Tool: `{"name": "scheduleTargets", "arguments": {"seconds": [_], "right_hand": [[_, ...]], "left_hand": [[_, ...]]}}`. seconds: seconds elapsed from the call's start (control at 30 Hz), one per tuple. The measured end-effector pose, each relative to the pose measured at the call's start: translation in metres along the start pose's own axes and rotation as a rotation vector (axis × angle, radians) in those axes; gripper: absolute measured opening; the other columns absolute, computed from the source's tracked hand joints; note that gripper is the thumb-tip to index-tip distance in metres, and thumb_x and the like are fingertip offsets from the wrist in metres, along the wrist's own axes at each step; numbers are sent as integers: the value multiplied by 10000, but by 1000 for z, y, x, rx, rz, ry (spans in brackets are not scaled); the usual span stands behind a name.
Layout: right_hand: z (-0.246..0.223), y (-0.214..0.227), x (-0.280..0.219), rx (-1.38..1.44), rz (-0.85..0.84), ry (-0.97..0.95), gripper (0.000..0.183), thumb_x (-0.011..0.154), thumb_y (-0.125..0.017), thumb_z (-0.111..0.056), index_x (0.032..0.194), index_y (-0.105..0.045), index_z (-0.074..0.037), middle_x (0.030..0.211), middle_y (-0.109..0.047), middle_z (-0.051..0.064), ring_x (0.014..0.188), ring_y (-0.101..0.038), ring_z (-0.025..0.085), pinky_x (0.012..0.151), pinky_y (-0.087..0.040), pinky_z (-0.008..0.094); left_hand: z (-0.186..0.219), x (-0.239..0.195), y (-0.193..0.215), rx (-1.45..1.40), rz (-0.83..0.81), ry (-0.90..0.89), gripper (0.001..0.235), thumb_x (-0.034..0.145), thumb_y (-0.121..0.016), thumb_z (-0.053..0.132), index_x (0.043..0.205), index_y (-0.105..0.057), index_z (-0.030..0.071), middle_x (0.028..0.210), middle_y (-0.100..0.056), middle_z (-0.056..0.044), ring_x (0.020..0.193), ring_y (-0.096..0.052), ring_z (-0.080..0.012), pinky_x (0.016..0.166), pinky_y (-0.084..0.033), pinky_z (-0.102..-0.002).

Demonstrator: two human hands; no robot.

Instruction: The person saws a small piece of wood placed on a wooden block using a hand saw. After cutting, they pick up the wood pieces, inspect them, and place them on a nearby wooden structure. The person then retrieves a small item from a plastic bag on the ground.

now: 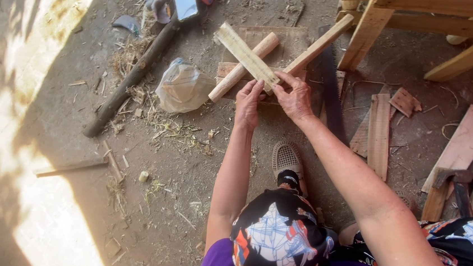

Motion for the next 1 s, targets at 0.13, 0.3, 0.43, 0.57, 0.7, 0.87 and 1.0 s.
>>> {"name": "scheduleTargets", "arguments": {"seconds": [0.13, 0.3, 0.43, 0.57, 0.7, 0.87, 1.0], "right_hand": [[6, -4, 0, 5, 26, -3, 357, 826, -841, -245, 1174, -785, -302, 958, -717, 188, 998, -713, 397, 823, -572, 465], [12, -8, 3, 9, 27, 1, 371, 838, -842, -257, 1195, -773, -328, 938, -708, 168, 932, -729, 367, 747, -599, 429], [-10, 4, -10, 82, 36, 32, 417, 861, -818, -183, 1264, -739, -253, 960, -686, 240, 923, -717, 436, 711, -589, 479], [7, 28, -32, 135, 150, 86, 415, 891, -798, -106, 1293, -701, -146, 951, -661, 166, 840, -727, 301, 711, -628, 362], [74, 70, -55, -50, 244, 75, 253, 926, -772, -113, 1177, -748, -113, 903, -664, 101, 860, -691, 270, 719, -597, 344], [191, 133, -90, -351, 420, 20, 225, 876, -788, -96, 1099, -756, -77, 857, -674, 150, 857, -687, 356, 760, -558, 423], [200, 148, -106, -500, 443, -40, 213, 860, -801, -149, 1065, -752, -127, 861, -677, 106, 854, -697, 334, 776, -565, 415]], "left_hand": [[-11, 11, -2, 8, 64, 17, 197, 869, -848, 245, 1022, -799, 131, 865, -776, -51, 770, -718, -85, 695, -551, -167], [-1, 12, -6, -54, 88, -18, 103, 861, -802, 119, 922, -764, 46, 705, -717, -72, 616, -717, -111, 587, -554, -199], [-1, 7, -7, 31, 76, -86, 84, 870, -803, 136, 902, -762, 69, 730, -726, -65, 646, -687, -85, 608, -527, -192], [2, 3, -12, 59, 92, -128, 118, 868, -810, 141, 940, -768, 58, 759, -705, -39, 684, -648, -73, 649, -520, -208], [4, 0, -12, 95, 100, -152, 112, 868, -811, 137, 927, -764, 54, 743, -679, -17, 686, -612, -64, 644, -504, -199], [2, 2, -10, 107, 93, -157, 115, 878, -805, 139, 940, -762, 52, 747, -678, -21, 695, -617, -70, 654, -514, -207], [1, 9, -7, 94, 87, -132, 101, 893, -792, 140, 929, -751, 55, 725, -677, -25, 667, -641, -75, 626, -532, -212]]}}
Point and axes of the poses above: each hand's wrist, its own x-axis towards the middle knuckle, its own y-axis out of the back of the hand, z = x × y, the point moved 1 cm from there along x, towards the middle knuckle
